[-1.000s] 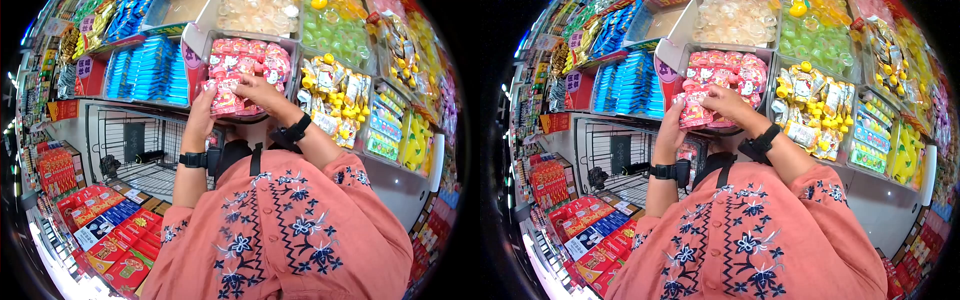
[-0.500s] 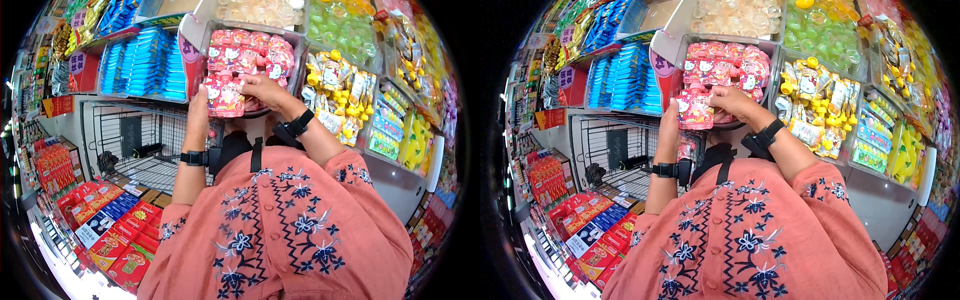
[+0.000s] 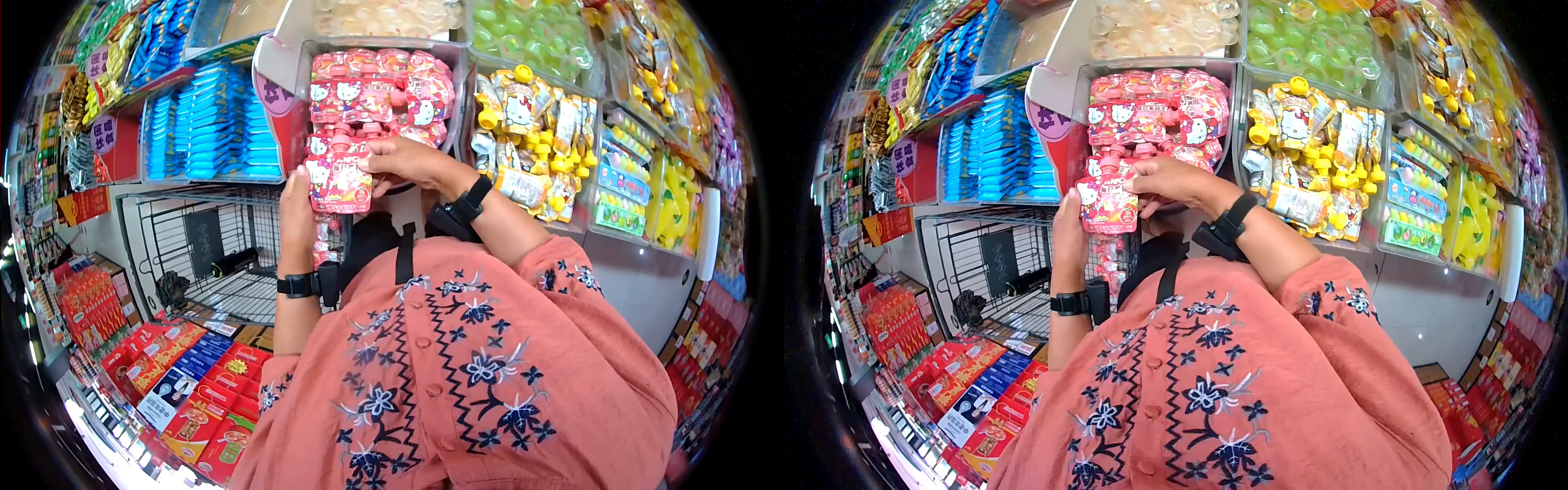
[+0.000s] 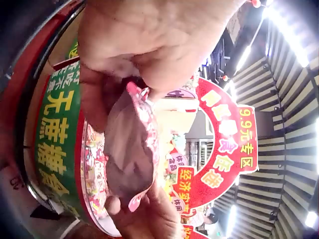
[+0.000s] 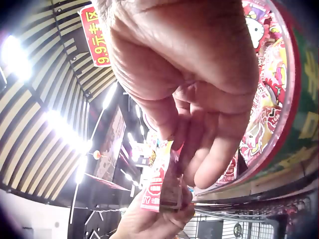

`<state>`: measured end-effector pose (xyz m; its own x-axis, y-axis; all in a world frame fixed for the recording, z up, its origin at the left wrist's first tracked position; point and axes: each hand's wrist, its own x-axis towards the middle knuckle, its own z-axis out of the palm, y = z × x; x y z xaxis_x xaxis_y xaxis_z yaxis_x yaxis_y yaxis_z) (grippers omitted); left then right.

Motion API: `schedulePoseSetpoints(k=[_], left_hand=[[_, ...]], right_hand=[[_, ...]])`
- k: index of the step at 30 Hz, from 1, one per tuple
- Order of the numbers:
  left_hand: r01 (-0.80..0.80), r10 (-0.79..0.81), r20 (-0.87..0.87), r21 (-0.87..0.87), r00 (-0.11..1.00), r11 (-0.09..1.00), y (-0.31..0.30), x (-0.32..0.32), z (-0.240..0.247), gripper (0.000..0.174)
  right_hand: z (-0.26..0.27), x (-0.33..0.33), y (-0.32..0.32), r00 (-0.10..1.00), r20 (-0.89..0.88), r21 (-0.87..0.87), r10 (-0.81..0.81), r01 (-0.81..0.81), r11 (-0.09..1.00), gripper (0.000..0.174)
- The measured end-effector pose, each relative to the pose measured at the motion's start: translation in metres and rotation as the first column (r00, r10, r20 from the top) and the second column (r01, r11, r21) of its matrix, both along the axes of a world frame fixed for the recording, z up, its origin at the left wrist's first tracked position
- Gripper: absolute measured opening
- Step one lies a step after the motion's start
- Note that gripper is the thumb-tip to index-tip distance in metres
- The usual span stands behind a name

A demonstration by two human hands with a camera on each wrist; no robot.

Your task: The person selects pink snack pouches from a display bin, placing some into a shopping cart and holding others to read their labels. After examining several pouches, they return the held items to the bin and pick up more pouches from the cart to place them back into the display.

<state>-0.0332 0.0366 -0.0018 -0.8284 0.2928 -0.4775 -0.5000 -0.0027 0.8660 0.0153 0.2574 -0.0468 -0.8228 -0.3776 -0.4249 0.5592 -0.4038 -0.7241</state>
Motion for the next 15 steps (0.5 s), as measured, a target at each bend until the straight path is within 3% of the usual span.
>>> schedulePoseSetpoints(k=[5,9,12,15], left_hand=[[0.153,-0.154,-0.021,-0.063,0.988,0.986,-0.008,-0.003,-0.006,0.034],[0.001,-0.002,-0.037,-0.028,0.999,1.0,-0.011,-0.006,-0.008,0.033],[-0.12,0.123,-0.052,0.053,0.991,0.991,0.007,-0.013,0.008,0.03],[-0.041,0.045,-0.078,0.06,0.996,0.997,0.012,-0.025,-0.005,0.026]], right_hand=[[0.006,0.004,0.004,0.999,0.021,-0.007,0.038,-0.038,0.999,0.026],[0.014,0.001,0.03,0.997,-0.046,0.136,-0.065,0.07,0.988,0.026],[0.014,-0.003,0.054,0.879,-0.103,0.24,-0.465,0.476,0.846,0.025],[0.021,-0.004,0.079,0.734,-0.176,0.245,-0.656,0.678,0.693,0.024]])
